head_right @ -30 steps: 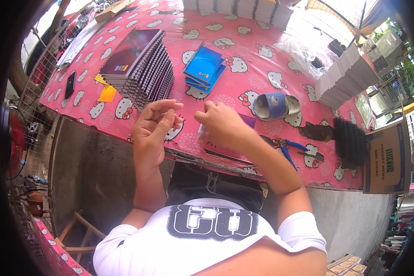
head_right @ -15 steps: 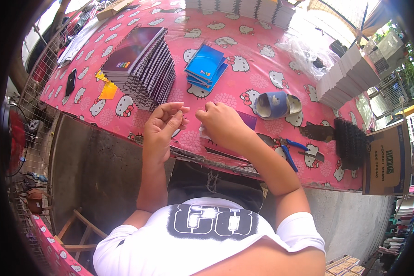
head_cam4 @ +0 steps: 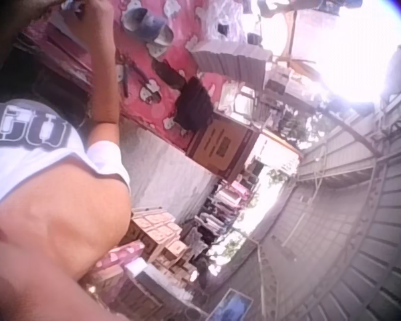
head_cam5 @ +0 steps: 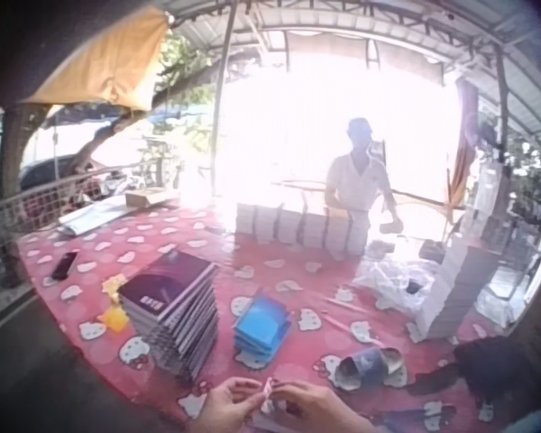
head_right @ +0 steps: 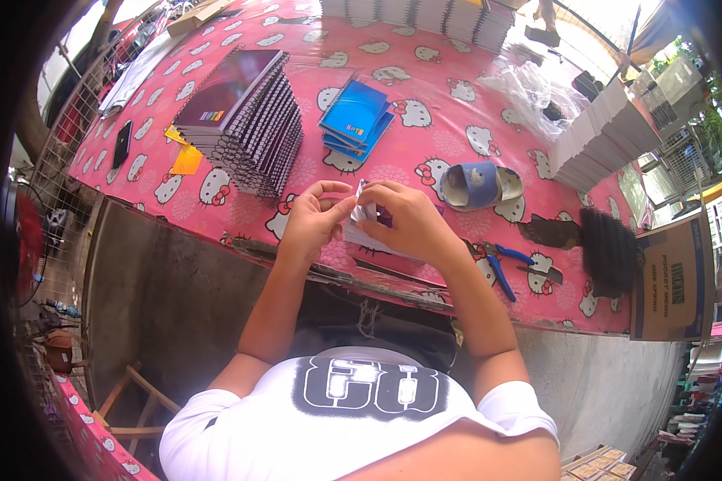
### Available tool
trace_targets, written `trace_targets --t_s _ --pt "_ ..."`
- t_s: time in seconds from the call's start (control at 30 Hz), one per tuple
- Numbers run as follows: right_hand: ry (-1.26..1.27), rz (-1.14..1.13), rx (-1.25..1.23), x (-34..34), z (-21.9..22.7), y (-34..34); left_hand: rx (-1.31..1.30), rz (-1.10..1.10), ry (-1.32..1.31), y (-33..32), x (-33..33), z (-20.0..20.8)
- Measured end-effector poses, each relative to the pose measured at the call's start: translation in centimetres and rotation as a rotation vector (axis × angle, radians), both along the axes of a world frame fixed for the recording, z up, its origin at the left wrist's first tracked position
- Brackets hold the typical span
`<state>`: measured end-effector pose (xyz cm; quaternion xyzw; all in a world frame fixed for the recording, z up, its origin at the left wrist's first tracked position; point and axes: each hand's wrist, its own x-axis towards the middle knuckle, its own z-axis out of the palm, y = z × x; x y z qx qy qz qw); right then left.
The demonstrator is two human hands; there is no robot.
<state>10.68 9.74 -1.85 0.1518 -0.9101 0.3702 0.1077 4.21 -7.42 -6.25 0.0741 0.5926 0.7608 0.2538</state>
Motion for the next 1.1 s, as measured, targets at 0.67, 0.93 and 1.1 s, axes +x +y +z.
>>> trace_targets --t_s 0.67,0.93,1.1 --pt "0.050 -0.615 -0.371 2.4 2.4 -0.1 0.062 -0.001 -0.106 -0.6 0.3 3.1" --pt "0.308 -0.392 -0.338 5.4 -0.4 3.7 0.071 -0.031 0.623 0.9 1.3 1.8" --pt "-0.003 -0.280 -0.812 4.8 -4.9 2.2 -0.303 -0.090 1.109 0.6 1.7 -0.7"
